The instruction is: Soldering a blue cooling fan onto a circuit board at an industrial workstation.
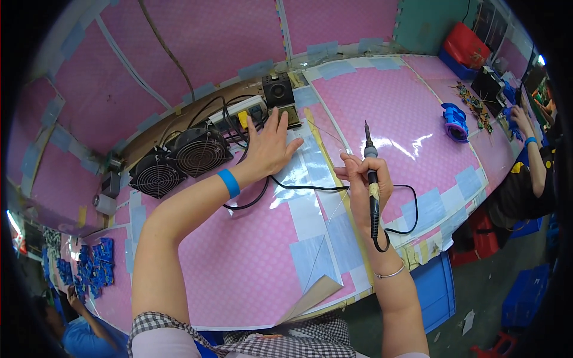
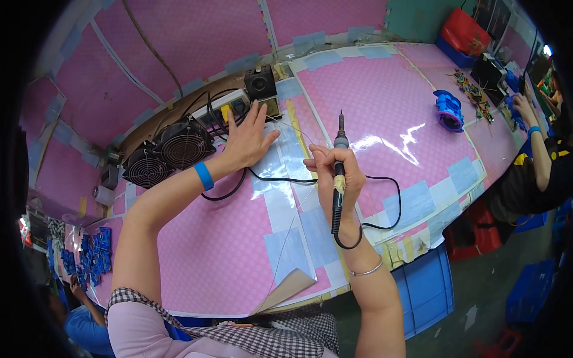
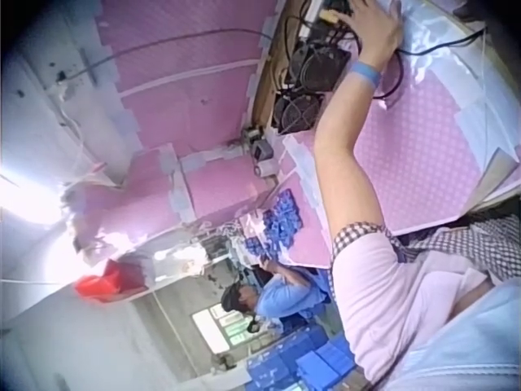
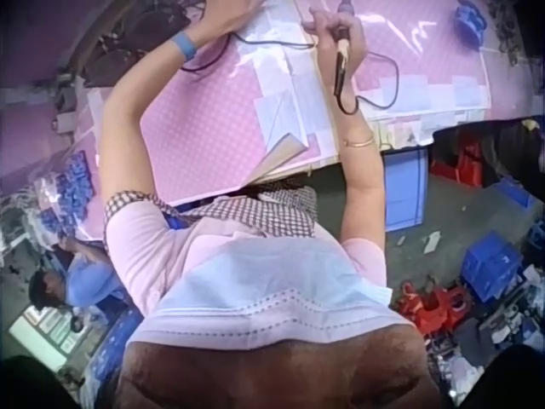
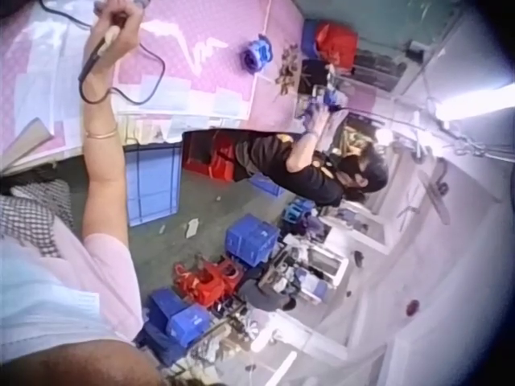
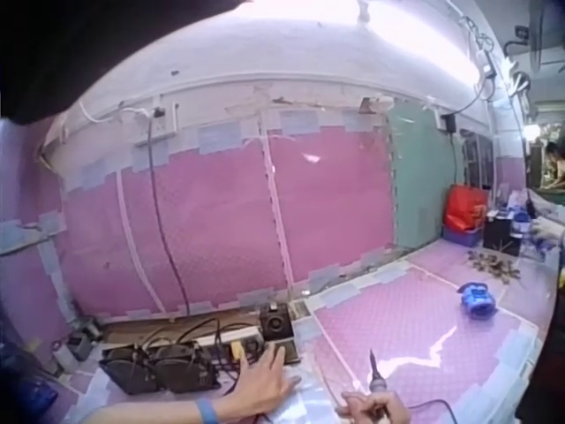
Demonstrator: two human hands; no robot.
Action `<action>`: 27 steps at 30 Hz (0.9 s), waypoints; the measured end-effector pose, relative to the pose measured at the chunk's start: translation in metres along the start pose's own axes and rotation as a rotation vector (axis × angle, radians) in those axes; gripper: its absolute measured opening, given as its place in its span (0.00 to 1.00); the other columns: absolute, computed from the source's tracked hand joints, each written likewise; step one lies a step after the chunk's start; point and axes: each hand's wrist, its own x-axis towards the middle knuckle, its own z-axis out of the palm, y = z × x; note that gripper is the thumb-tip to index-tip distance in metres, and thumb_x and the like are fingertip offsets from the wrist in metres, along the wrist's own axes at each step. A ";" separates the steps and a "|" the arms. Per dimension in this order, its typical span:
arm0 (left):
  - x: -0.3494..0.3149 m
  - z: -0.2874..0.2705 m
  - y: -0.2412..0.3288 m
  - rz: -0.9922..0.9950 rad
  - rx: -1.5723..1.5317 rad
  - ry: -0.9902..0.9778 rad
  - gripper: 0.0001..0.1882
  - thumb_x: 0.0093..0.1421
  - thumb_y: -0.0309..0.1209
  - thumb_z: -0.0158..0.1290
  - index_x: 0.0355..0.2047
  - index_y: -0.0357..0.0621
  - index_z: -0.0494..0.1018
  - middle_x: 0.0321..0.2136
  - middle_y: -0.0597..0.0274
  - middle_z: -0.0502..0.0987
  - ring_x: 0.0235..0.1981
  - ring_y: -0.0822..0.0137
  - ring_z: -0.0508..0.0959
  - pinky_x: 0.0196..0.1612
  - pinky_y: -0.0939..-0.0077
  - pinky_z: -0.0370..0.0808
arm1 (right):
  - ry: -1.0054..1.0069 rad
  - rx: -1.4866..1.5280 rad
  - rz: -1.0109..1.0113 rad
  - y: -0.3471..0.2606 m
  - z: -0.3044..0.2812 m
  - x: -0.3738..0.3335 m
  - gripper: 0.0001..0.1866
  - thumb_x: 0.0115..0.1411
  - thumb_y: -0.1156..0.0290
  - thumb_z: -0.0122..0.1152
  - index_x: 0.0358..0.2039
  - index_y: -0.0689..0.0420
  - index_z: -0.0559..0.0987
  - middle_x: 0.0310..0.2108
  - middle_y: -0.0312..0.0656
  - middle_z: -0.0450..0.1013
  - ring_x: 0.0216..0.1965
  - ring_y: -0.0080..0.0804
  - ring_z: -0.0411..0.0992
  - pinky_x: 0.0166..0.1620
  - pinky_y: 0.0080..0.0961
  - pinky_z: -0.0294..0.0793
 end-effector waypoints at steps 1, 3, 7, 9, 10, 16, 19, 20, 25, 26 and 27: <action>0.002 0.000 -0.001 0.021 0.037 -0.025 0.39 0.63 0.55 0.40 0.63 0.35 0.52 0.64 0.41 0.51 0.65 0.49 0.56 0.61 0.28 0.35 | -0.032 -0.022 0.018 0.000 0.000 0.000 0.08 0.60 0.81 0.55 0.30 0.62 0.64 0.36 0.59 0.75 0.31 0.36 0.79 0.33 0.24 0.82; 0.010 0.000 0.001 0.037 0.089 -0.078 0.40 0.63 0.55 0.40 0.63 0.34 0.52 0.64 0.40 0.52 0.64 0.49 0.57 0.61 0.29 0.35 | -0.030 -0.022 0.005 -0.001 0.000 0.000 0.08 0.60 0.81 0.55 0.30 0.62 0.64 0.36 0.59 0.76 0.31 0.36 0.79 0.33 0.24 0.82; 0.007 -0.002 0.004 0.037 0.035 -0.012 0.41 0.62 0.55 0.40 0.63 0.34 0.51 0.64 0.42 0.52 0.65 0.50 0.57 0.61 0.29 0.34 | -0.016 -0.034 -0.002 0.000 -0.003 0.000 0.09 0.60 0.81 0.56 0.30 0.62 0.64 0.36 0.59 0.76 0.31 0.36 0.79 0.33 0.24 0.82; 0.006 0.001 0.004 0.093 0.044 0.052 0.41 0.62 0.55 0.40 0.63 0.34 0.51 0.64 0.44 0.52 0.65 0.52 0.55 0.61 0.28 0.34 | -0.018 -0.026 0.006 -0.001 -0.001 0.000 0.09 0.60 0.81 0.56 0.30 0.61 0.64 0.36 0.59 0.76 0.31 0.35 0.79 0.33 0.23 0.82; 0.004 0.001 0.002 0.146 0.052 0.116 0.40 0.62 0.55 0.40 0.63 0.35 0.51 0.65 0.45 0.52 0.66 0.53 0.54 0.61 0.28 0.33 | -0.024 -0.017 0.017 -0.002 0.001 -0.001 0.09 0.60 0.81 0.56 0.30 0.61 0.64 0.36 0.58 0.76 0.30 0.35 0.79 0.33 0.23 0.82; 0.007 0.006 0.011 0.049 0.016 0.012 0.39 0.63 0.53 0.40 0.64 0.38 0.50 0.66 0.50 0.51 0.67 0.55 0.51 0.60 0.27 0.35 | 0.021 0.016 -0.013 0.000 0.001 0.001 0.08 0.59 0.82 0.57 0.28 0.61 0.67 0.33 0.52 0.78 0.28 0.29 0.79 0.29 0.18 0.79; 0.013 0.007 0.018 0.209 0.015 0.203 0.31 0.63 0.46 0.45 0.62 0.43 0.56 0.63 0.50 0.57 0.66 0.54 0.54 0.60 0.27 0.38 | 0.027 0.015 -0.010 0.001 0.000 0.000 0.08 0.59 0.82 0.57 0.28 0.61 0.67 0.33 0.52 0.78 0.28 0.29 0.79 0.29 0.18 0.79; 0.021 0.009 0.020 0.214 0.012 0.202 0.31 0.63 0.46 0.45 0.62 0.43 0.56 0.63 0.50 0.57 0.66 0.54 0.54 0.60 0.27 0.38 | 0.032 0.011 -0.011 0.001 0.000 0.000 0.08 0.59 0.82 0.57 0.28 0.61 0.67 0.33 0.52 0.78 0.28 0.29 0.79 0.29 0.18 0.79; 0.073 0.013 0.030 0.195 -0.052 0.230 0.11 0.53 0.30 0.53 0.37 0.55 0.80 0.38 0.62 0.72 0.46 0.59 0.67 0.47 0.46 0.58 | 0.016 -0.016 -0.072 0.000 -0.004 0.002 0.08 0.61 0.83 0.53 0.32 0.60 0.64 0.37 0.59 0.76 0.30 0.34 0.79 0.33 0.24 0.82; 0.077 0.015 0.032 0.198 -0.057 0.230 0.11 0.53 0.30 0.53 0.37 0.55 0.80 0.38 0.62 0.72 0.46 0.59 0.67 0.47 0.46 0.58 | 0.018 -0.021 -0.072 0.000 -0.005 0.001 0.08 0.61 0.83 0.53 0.32 0.60 0.64 0.37 0.59 0.76 0.30 0.34 0.79 0.33 0.24 0.82; 0.080 0.019 0.033 0.175 -0.008 0.247 0.08 0.52 0.31 0.53 0.32 0.56 0.81 0.35 0.64 0.72 0.43 0.60 0.67 0.44 0.51 0.57 | 0.010 -0.009 -0.048 -0.002 -0.004 0.000 0.08 0.61 0.83 0.53 0.31 0.60 0.64 0.37 0.59 0.75 0.31 0.35 0.79 0.34 0.25 0.82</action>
